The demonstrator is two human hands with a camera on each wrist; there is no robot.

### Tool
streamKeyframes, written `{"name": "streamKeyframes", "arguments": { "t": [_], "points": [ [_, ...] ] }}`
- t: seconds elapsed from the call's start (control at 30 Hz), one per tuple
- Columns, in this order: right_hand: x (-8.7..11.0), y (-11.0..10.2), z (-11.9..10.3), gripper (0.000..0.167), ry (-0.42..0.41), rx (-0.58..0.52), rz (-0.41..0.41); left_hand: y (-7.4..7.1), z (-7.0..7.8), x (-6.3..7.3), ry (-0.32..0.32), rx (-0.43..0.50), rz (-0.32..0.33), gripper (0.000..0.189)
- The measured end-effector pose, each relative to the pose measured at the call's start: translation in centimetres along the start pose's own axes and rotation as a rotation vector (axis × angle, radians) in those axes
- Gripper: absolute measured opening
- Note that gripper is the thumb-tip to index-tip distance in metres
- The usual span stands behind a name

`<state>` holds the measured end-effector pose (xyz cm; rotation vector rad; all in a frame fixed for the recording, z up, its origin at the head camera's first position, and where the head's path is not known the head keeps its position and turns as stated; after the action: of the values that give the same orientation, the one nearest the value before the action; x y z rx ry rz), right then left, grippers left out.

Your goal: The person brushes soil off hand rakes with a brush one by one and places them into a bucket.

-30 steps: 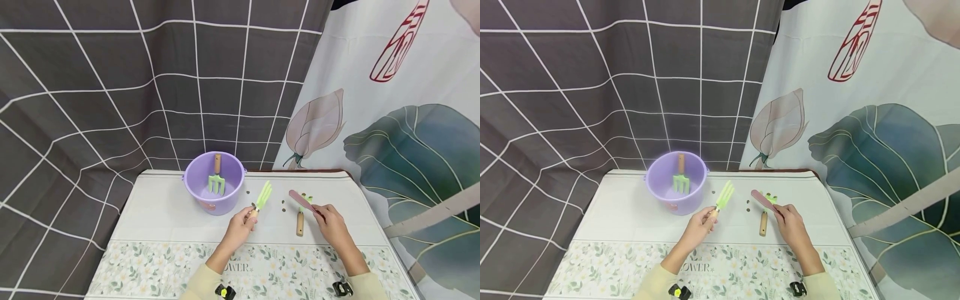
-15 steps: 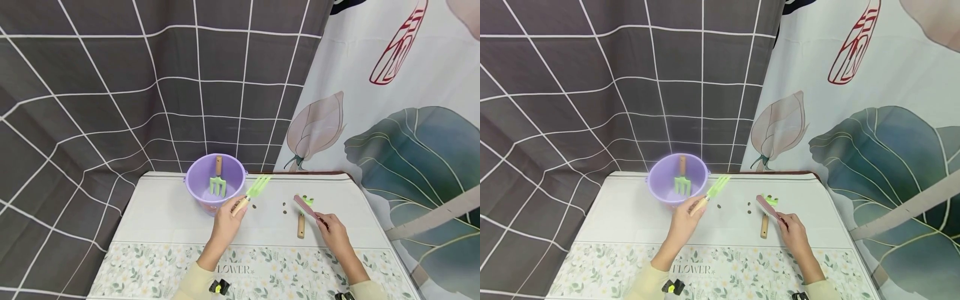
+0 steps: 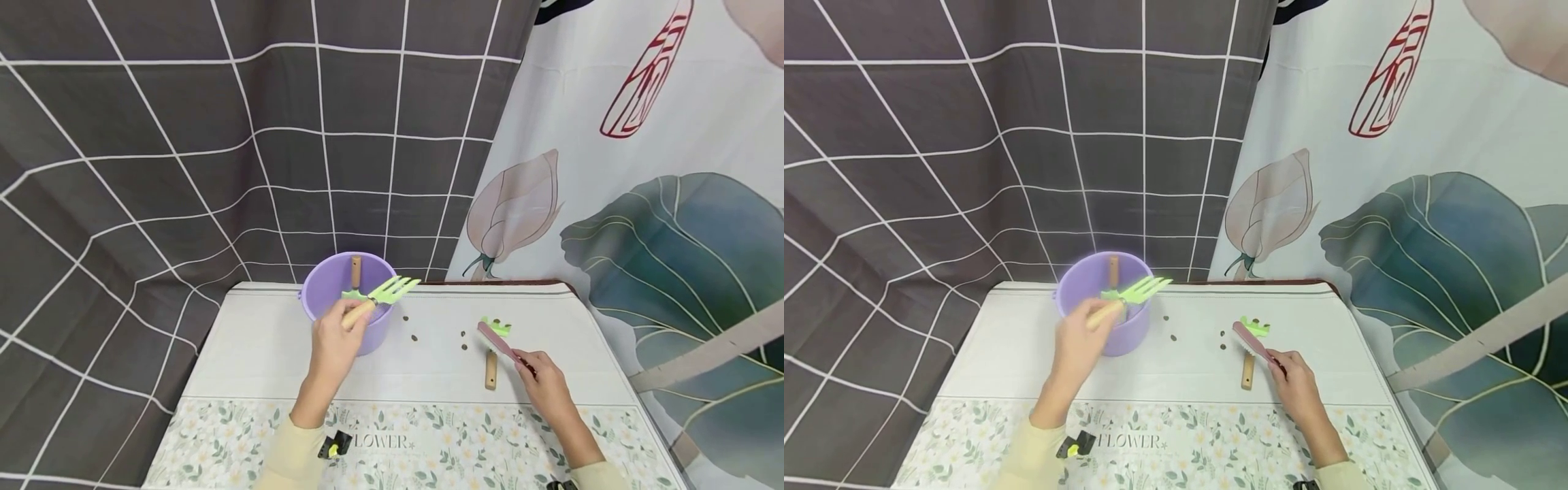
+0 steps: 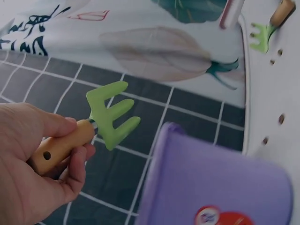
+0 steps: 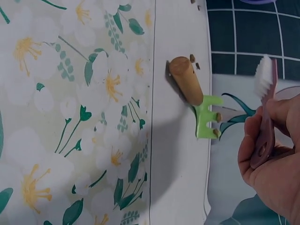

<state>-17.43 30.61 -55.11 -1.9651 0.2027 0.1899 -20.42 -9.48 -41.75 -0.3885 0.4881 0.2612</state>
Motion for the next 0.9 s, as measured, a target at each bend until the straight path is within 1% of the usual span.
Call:
{"name": "streamKeyframes", "arguments": {
  "t": [0.17, 0.27, 0.33, 0.5, 0.67, 0.77, 0.9],
  "points": [
    [0.1, -0.2, 0.2, 0.03, 0.014, -0.009, -0.011, -2.0, 0.1, -1.3, -0.026, 0.002, 0.046, 0.022],
    [0.1, -0.2, 0.3, 0.03, 0.024, -0.001, -0.021, -3.0, 0.0, -2.0, -0.038, -0.005, 0.079, 0.023],
    [0.1, -0.2, 0.3, 0.03, 0.029, 0.001, -0.023, -3.6, -0.3, -2.4, -0.057, 0.006, 0.096, 0.023],
    [0.1, -0.3, 0.2, 0.03, 0.026, 0.005, -0.018, -4.8, -1.1, -3.1, -0.117, 0.015, 0.14, 0.024],
    [0.2, -0.3, 0.0, 0.03, 0.017, 0.008, -0.002, -5.5, -1.9, -3.8, -0.173, 0.009, 0.177, 0.03],
    [0.2, -0.3, -0.3, 0.03, 0.009, 0.01, -0.003, -5.5, -2.5, -4.3, -0.195, -0.004, 0.167, 0.032],
    [0.2, -0.3, -0.6, 0.03, -0.001, 0.008, -0.008, -4.9, -3.4, -5.1, -0.194, -0.019, 0.099, 0.03]
  ]
}}
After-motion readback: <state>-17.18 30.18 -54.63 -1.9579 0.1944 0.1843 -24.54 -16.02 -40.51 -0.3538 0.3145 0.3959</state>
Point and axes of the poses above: each hand's wrist, its own x-axis away from the middle knuckle, its own y-axis out of the palm, z = x × y, the point moved 7 cm from there along -x, towards the middle knuckle, and after that the axes turned 11 degrees about x, right-handed, at the moved point
